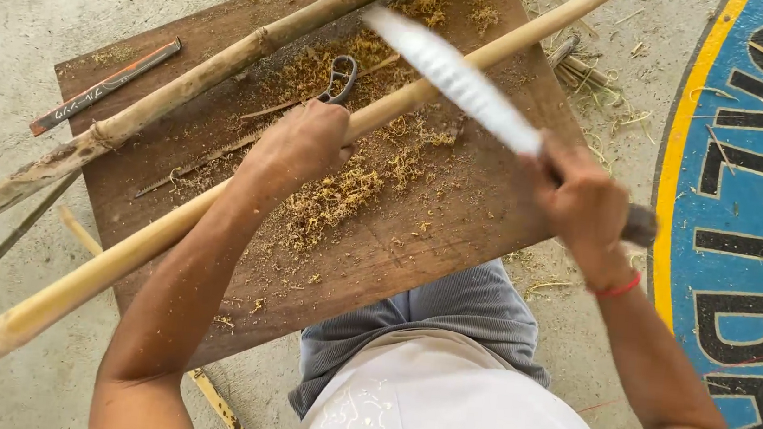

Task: Shaving and smoothing bamboo poles using a machete.

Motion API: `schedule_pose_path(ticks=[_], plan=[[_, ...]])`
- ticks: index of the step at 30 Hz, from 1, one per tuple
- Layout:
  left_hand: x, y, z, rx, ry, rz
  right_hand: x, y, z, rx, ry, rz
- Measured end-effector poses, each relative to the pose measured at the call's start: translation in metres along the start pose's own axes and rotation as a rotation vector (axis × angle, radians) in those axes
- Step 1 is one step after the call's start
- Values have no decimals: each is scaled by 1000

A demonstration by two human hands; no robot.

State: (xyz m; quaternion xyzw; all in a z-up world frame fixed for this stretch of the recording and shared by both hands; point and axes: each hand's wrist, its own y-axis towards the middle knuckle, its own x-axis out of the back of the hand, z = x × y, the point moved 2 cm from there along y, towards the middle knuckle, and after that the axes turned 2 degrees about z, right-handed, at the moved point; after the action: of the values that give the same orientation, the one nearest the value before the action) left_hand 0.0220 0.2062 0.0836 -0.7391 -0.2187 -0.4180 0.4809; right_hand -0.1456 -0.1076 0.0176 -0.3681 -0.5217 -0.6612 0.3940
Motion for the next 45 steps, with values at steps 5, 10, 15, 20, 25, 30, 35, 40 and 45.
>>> schedule_pose_path(ticks=[5,10,15,20,25,30,35,40,45], plan=[[4,-5,8,-37,42,-46,-1,28,-73,-224,-182,26],[33,-1,-13,-9,-69,81,16,43,-40,-169,440,-107],[67,0,-21,-11,-262,94,35,64,26,-321,1272,262],[53,29,-8,-137,-620,346,23,73,63,-364,1926,610],[23,42,-8,-101,-868,617,-34,79,52,-164,2407,696],[9,57,-4,-239,-649,524,-21,82,78,-302,2347,733],[-1,35,5,-403,-364,259,-13,86,66,-428,2208,661],[-46,-61,21,-350,-592,-578,-23,92,51,-325,2220,667],[-115,-53,33,-182,-1799,-71,-13,98,54,-268,2127,671]])
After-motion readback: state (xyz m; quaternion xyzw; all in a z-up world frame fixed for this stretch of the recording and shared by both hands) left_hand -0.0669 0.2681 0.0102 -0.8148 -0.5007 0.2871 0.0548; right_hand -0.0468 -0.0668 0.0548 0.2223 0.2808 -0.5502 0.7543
